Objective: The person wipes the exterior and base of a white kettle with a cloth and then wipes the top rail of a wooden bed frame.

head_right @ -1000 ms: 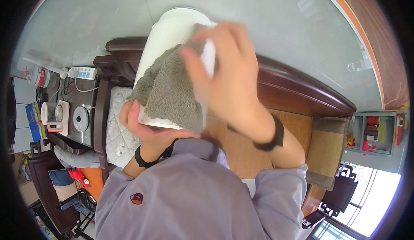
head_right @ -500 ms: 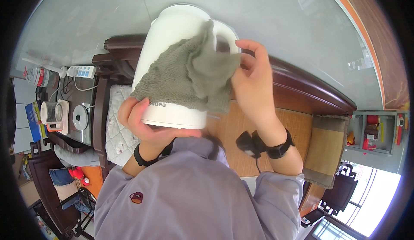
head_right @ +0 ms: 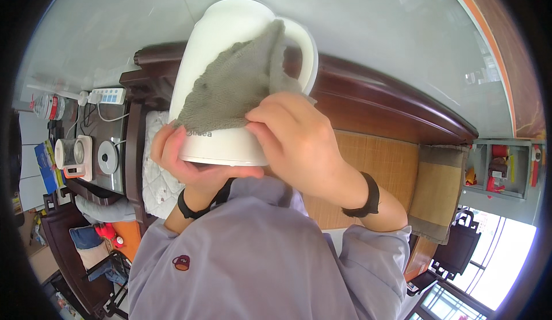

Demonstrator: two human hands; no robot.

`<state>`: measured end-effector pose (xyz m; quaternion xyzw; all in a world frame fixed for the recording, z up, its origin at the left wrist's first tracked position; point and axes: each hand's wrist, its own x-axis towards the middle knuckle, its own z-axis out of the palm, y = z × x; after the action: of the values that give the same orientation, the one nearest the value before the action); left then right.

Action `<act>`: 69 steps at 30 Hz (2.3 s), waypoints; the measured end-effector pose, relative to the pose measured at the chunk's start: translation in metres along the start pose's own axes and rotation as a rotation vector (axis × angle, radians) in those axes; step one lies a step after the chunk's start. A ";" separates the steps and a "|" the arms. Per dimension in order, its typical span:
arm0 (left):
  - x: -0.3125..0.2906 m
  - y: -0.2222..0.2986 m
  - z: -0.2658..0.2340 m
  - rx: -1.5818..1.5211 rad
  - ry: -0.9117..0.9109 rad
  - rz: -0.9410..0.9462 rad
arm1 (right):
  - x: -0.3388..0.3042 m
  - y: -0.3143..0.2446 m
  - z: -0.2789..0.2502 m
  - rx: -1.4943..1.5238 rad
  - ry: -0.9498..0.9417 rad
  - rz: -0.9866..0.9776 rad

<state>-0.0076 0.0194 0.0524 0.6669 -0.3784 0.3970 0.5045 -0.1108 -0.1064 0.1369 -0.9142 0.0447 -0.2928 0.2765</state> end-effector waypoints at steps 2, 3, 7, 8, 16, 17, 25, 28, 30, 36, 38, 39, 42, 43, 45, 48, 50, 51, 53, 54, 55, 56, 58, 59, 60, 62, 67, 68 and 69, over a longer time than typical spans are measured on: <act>-0.001 -0.001 -0.001 0.004 0.003 0.001 | 0.000 -0.007 -0.008 0.309 -0.101 0.236; -0.002 -0.002 -0.001 0.006 0.009 0.002 | 0.000 -0.007 -0.011 0.310 -0.102 0.238; 0.000 0.000 0.000 0.016 0.034 -0.025 | -0.002 -0.003 -0.016 0.522 -0.256 0.217; 0.001 -0.001 -0.002 0.012 0.013 -0.022 | -0.001 -0.001 -0.015 0.487 -0.304 0.119; 0.002 -0.001 -0.005 0.010 -0.024 -0.031 | -0.008 0.000 -0.018 0.400 -0.323 0.165; 0.002 -0.001 -0.005 0.024 -0.023 -0.021 | -0.009 0.001 -0.018 0.341 -0.309 0.114; 0.003 -0.001 -0.005 0.049 -0.039 -0.011 | -0.015 0.011 -0.015 0.288 -0.280 0.025; 0.002 -0.003 -0.004 0.049 -0.025 -0.001 | -0.012 0.008 -0.014 0.279 -0.281 -0.001; 0.001 -0.003 -0.005 0.046 -0.016 -0.001 | -0.009 0.005 -0.015 0.269 -0.294 -0.017; 0.002 -0.003 -0.007 0.031 -0.050 -0.025 | -0.008 0.001 -0.015 0.218 -0.309 -0.047; 0.001 -0.002 -0.004 0.016 -0.030 -0.033 | -0.007 0.000 -0.015 0.224 -0.299 -0.041; 0.001 -0.002 -0.003 0.001 -0.012 -0.039 | -0.006 -0.001 -0.015 0.224 -0.301 -0.043; 0.000 -0.003 -0.004 0.022 -0.012 -0.021 | 0.001 -0.007 -0.015 0.230 -0.295 -0.053; 0.000 -0.004 -0.004 0.021 -0.011 -0.022 | 0.005 -0.009 -0.015 0.199 -0.327 -0.061; 0.001 -0.005 -0.002 0.039 0.005 0.000 | 0.013 -0.013 -0.016 0.165 -0.359 -0.067; -0.002 -0.007 -0.001 0.059 0.016 0.004 | 0.023 -0.021 -0.012 0.190 -0.399 -0.049; -0.004 -0.005 0.000 0.050 0.024 -0.017 | 0.029 -0.027 -0.010 0.188 -0.401 -0.093; -0.004 -0.003 -0.001 0.045 0.027 -0.027 | 0.033 -0.030 -0.009 0.185 -0.403 -0.093; -0.002 0.001 -0.006 0.080 -0.037 -0.023 | 0.041 -0.035 -0.010 0.097 -0.512 -0.058; -0.001 0.002 -0.009 0.120 -0.105 -0.008 | 0.045 -0.037 -0.009 0.096 -0.515 -0.059; -0.002 0.002 -0.005 0.121 -0.103 -0.011 | 0.049 -0.038 -0.008 0.072 -0.566 -0.087; -0.002 0.001 0.002 0.123 0.001 0.000 | 0.052 -0.040 -0.007 0.047 -0.615 -0.112; -0.002 0.002 0.006 0.123 0.106 0.007 | 0.059 -0.048 -0.004 0.020 -0.616 -0.151; -0.001 0.002 0.006 0.108 0.106 -0.001 | 0.061 -0.050 -0.002 -0.001 -0.611 -0.195; 0.000 0.003 0.006 0.093 0.106 -0.008 | 0.061 -0.049 0.003 -0.002 -0.611 -0.194; -0.001 -0.008 0.006 0.120 0.098 0.102 | 0.062 -0.046 0.010 0.123 -0.560 -0.229; -0.005 -0.011 0.011 0.097 0.143 0.195 | 0.059 -0.048 0.007 0.014 -0.604 -0.180; -0.005 -0.002 0.010 0.107 0.127 0.137 | 0.055 -0.045 0.004 0.057 -0.563 -0.203; -0.005 0.002 0.009 0.115 0.112 0.078 | 0.051 -0.042 0.002 0.100 -0.520 -0.227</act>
<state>-0.0104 0.0102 0.0472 0.6563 -0.3520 0.4741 0.4697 -0.0710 -0.0822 0.1843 -0.9430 -0.1448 -0.0796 0.2888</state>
